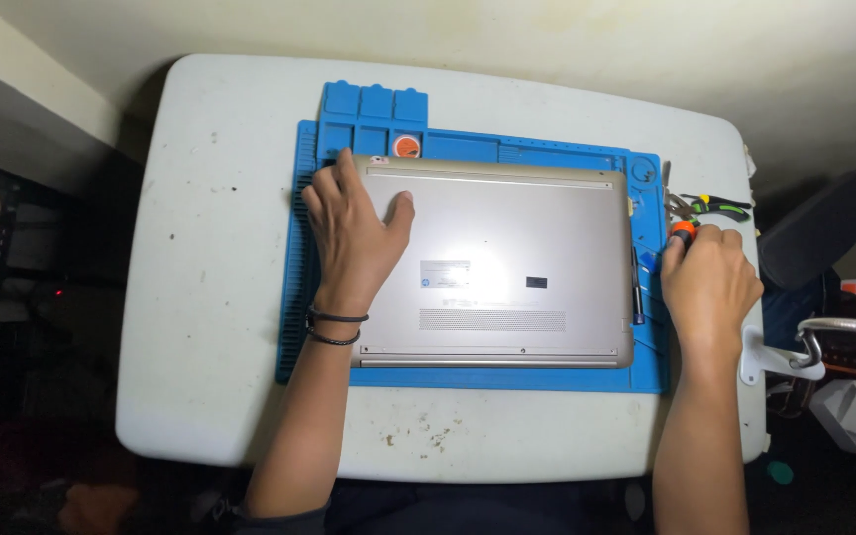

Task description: The person is using a screwdriver to remove the screws from the bottom panel of a laptop on a repair mat.

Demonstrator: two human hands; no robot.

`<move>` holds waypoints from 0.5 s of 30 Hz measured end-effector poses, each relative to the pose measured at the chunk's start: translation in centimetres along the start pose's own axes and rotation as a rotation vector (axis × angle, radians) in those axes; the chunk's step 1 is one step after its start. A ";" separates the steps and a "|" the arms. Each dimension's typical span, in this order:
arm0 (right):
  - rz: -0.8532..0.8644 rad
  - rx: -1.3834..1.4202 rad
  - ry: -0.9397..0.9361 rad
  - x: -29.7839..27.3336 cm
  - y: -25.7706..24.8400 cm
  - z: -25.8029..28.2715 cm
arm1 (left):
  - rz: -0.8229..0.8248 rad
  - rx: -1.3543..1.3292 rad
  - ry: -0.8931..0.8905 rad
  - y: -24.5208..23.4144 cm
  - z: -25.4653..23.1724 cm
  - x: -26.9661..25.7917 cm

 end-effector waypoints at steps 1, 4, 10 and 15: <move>-0.002 0.002 -0.013 -0.1 -1.0 0.5 | -0.008 0.002 -0.010 0.0 0.1 -0.1; -0.071 0.088 0.008 -0.3 -4.2 2.0 | -0.056 0.032 0.009 0.0 -0.3 -0.2; -0.633 0.626 -0.271 2.0 -12.8 9.9 | -0.047 0.052 0.035 -1.1 -1.4 -0.5; -0.499 1.673 -0.416 8.3 -12.3 19.4 | -0.001 -0.052 0.003 -1.2 -1.1 -0.4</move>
Point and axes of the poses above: each hand's wrist, its own x-axis towards the middle knuckle, its own y-axis out of the palm, z = x × y, the point moved 2 cm from there along x, towards the middle knuckle, and after that the axes turned 15 degrees about -y, right-handed, at the moved point
